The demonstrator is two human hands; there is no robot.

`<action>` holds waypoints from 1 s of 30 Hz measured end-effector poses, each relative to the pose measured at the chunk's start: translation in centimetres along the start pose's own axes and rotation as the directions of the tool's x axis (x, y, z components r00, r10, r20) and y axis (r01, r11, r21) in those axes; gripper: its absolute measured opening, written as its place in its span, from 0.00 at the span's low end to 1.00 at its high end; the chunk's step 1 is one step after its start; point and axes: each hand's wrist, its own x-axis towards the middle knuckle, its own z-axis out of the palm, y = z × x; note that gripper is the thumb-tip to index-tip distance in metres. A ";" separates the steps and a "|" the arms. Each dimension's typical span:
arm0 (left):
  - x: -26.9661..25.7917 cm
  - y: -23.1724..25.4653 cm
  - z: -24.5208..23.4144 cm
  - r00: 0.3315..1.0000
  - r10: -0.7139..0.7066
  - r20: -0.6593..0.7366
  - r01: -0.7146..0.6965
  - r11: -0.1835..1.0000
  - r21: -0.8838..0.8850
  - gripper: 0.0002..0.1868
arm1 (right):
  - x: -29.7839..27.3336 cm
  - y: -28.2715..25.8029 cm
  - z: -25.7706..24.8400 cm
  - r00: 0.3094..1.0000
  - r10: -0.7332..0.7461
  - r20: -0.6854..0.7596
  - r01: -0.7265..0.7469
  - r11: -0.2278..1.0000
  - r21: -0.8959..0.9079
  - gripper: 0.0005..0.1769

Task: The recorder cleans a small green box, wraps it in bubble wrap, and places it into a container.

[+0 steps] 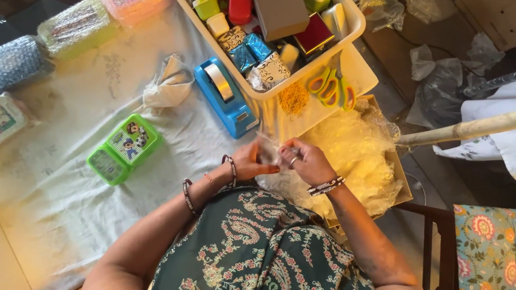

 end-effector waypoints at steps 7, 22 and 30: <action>-0.5 -1.8 1.0 0.976 -0.017 0.216 -0.012 0.991 0.134 0.21 | 1.3 2.2 -2.4 0.987 -0.123 -0.103 0.080 0.933 -0.350 0.24; -0.9 -4.4 0.5 0.989 0.103 0.105 -0.073 0.965 -0.253 0.20 | 3.2 24.1 -0.5 0.822 0.543 0.175 -0.194 0.555 -0.809 0.33; -1.8 -6.6 -4.4 0.967 -0.007 -0.254 -0.159 0.763 -0.627 0.12 | 1.8 19.3 -9.1 0.797 0.388 -0.463 -0.584 0.300 -0.755 0.30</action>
